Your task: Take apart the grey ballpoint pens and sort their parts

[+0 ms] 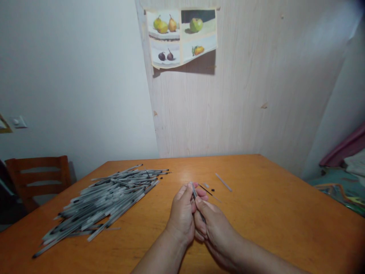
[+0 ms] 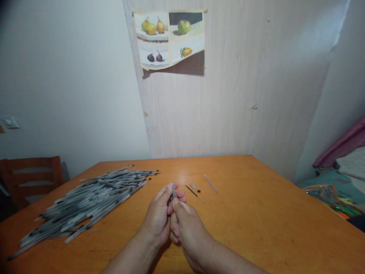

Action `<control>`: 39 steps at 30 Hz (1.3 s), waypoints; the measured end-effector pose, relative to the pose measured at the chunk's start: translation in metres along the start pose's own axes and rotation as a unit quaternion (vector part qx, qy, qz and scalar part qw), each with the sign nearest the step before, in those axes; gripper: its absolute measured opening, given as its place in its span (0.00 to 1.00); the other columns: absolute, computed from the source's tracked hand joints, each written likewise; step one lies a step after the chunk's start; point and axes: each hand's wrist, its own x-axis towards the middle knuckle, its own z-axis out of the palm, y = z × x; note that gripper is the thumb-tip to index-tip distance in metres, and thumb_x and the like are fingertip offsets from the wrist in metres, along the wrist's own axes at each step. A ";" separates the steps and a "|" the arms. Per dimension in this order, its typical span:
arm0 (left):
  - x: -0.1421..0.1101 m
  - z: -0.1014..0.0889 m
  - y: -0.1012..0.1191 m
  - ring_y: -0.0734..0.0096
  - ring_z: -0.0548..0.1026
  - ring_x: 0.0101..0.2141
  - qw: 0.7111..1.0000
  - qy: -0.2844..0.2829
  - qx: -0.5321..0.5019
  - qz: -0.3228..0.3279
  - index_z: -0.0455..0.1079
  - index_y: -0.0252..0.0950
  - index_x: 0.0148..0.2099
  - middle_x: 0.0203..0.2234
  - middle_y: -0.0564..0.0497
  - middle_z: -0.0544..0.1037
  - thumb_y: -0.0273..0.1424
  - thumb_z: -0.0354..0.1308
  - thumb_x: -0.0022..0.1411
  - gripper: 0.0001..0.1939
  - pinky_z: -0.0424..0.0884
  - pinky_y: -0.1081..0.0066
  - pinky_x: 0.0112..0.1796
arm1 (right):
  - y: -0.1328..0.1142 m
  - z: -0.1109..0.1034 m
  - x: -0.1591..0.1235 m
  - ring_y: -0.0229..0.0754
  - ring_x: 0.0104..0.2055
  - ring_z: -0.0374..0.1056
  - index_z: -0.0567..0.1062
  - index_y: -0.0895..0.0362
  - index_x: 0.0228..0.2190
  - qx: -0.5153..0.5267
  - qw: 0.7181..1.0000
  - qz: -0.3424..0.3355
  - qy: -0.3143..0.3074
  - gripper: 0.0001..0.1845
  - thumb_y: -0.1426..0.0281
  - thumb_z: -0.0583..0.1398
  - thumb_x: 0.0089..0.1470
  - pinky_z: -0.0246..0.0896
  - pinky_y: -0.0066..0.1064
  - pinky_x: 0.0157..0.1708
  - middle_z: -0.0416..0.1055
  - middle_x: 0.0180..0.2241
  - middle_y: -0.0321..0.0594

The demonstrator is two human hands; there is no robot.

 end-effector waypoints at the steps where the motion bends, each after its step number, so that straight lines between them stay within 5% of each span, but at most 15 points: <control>1: 0.000 0.000 0.000 0.70 0.78 0.30 1.000 0.004 0.003 0.001 0.72 0.32 0.44 0.29 0.48 0.79 0.43 0.65 0.60 0.19 0.73 0.73 0.33 | 0.000 0.001 0.000 0.31 0.13 0.43 0.65 0.54 0.25 -0.005 1.000 -0.001 0.003 0.28 0.42 0.56 0.59 0.45 0.24 0.15 0.52 0.10 0.24; 11: -0.003 0.005 0.003 0.71 0.77 0.27 0.999 0.031 0.028 0.007 0.72 0.32 0.43 0.27 0.48 0.78 0.43 0.61 0.62 0.18 0.72 0.73 0.30 | 0.002 0.005 -0.001 0.30 0.12 0.42 0.60 0.52 0.17 -0.032 0.999 0.007 0.023 0.30 0.45 0.56 0.59 0.42 0.26 0.14 0.50 0.09 0.26; 26: 0.001 0.006 0.003 0.71 0.77 0.26 0.999 0.044 0.021 -0.010 0.71 0.31 0.42 0.28 0.45 0.80 0.39 0.58 0.66 0.14 0.71 0.74 0.28 | -0.001 0.006 0.000 0.30 0.12 0.41 0.62 0.52 0.22 -0.013 0.999 0.014 0.034 0.25 0.47 0.58 0.57 0.39 0.25 0.13 0.51 0.09 0.24; 33: 0.001 0.000 0.012 0.71 0.79 0.30 0.995 -0.042 -0.061 -0.072 0.72 0.33 0.52 0.39 0.43 0.82 0.37 0.57 0.68 0.16 0.75 0.72 0.32 | -0.009 -0.003 -0.001 0.30 0.11 0.39 0.69 0.55 0.26 0.139 0.987 0.041 -0.065 0.20 0.54 0.56 0.64 0.43 0.24 0.13 0.52 0.10 0.24; 39: 0.003 -0.001 0.012 0.66 0.81 0.38 0.991 -0.049 -0.099 -0.079 0.70 0.34 0.46 0.40 0.42 0.82 0.36 0.59 0.67 0.11 0.77 0.67 0.42 | -0.012 -0.008 0.001 0.30 0.11 0.41 0.73 0.57 0.33 0.183 0.975 0.060 -0.108 0.18 0.56 0.56 0.65 0.45 0.24 0.15 0.54 0.10 0.24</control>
